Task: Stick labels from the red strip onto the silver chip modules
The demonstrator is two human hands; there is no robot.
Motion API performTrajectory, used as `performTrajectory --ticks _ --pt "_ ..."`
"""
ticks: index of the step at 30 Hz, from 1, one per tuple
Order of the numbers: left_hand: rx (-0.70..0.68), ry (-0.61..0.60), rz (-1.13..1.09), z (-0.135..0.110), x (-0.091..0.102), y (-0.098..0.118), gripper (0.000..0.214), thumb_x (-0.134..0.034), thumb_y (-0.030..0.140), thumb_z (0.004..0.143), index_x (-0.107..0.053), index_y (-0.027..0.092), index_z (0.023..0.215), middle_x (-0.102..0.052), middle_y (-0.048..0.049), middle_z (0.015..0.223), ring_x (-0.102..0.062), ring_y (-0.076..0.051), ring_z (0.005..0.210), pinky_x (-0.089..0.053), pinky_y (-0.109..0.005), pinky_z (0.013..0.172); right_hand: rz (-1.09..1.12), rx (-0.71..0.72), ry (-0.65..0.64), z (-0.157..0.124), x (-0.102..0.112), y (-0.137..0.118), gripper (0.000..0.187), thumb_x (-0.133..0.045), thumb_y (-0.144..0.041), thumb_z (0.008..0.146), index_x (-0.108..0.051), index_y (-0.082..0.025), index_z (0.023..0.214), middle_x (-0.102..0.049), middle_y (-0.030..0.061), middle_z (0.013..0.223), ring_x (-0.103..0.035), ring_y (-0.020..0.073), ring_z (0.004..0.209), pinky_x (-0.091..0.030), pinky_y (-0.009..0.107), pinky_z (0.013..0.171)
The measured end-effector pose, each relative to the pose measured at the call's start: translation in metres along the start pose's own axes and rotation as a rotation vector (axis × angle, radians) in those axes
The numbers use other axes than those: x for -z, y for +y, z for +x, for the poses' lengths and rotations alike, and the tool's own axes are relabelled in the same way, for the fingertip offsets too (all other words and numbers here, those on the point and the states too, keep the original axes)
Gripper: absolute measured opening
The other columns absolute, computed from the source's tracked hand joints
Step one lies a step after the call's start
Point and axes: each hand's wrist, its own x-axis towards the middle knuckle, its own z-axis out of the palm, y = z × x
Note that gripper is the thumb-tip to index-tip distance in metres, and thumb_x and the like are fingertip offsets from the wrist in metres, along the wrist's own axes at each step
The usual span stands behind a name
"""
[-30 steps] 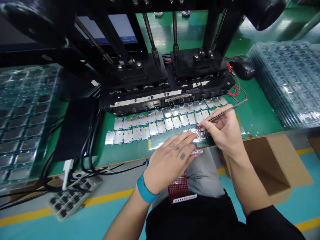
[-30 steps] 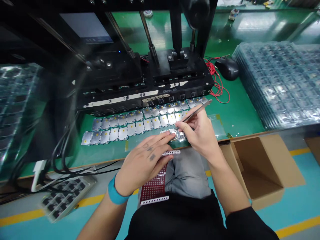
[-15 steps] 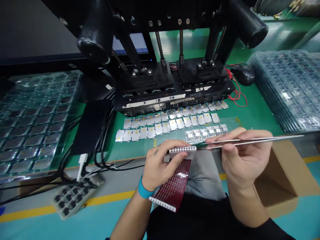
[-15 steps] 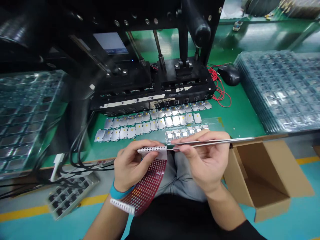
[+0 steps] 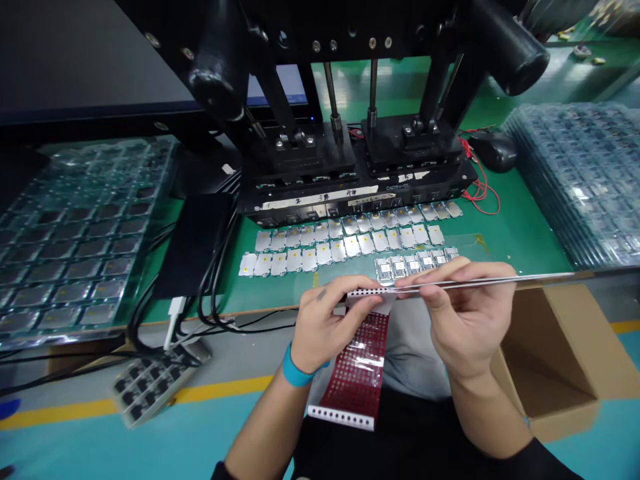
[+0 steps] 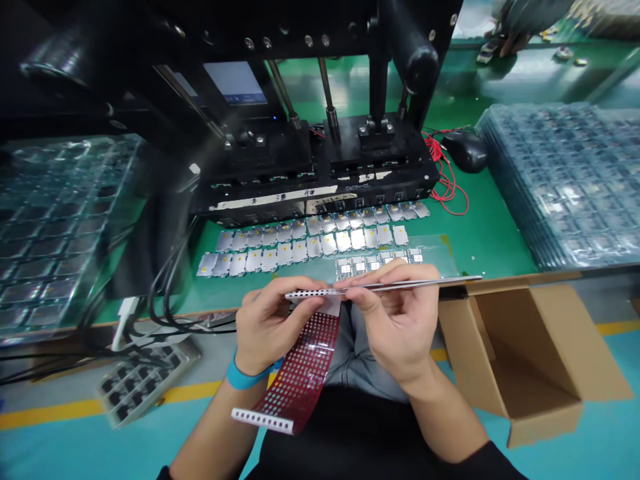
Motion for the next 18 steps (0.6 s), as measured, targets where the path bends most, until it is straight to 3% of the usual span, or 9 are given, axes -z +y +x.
performTrajectory --ticks 18 --pt "0.008 -0.003 -0.028 -0.0017 0.0006 -0.0015 0.007 -0.067 0.027 0.094 -0.066 0.025 0.101 -0.077 0.0042 0.088 -0.074 -0.01 0.074 -0.057 -0.02 0.067 0.01 -0.004 -0.023 -0.0002 0.0023 0.0016 0.029 -0.07 -0.008 0.087 -0.051 -0.027 0.099 -0.064 -0.0057 0.077 -0.076 0.0182 0.069 -0.068 0.034 0.058"
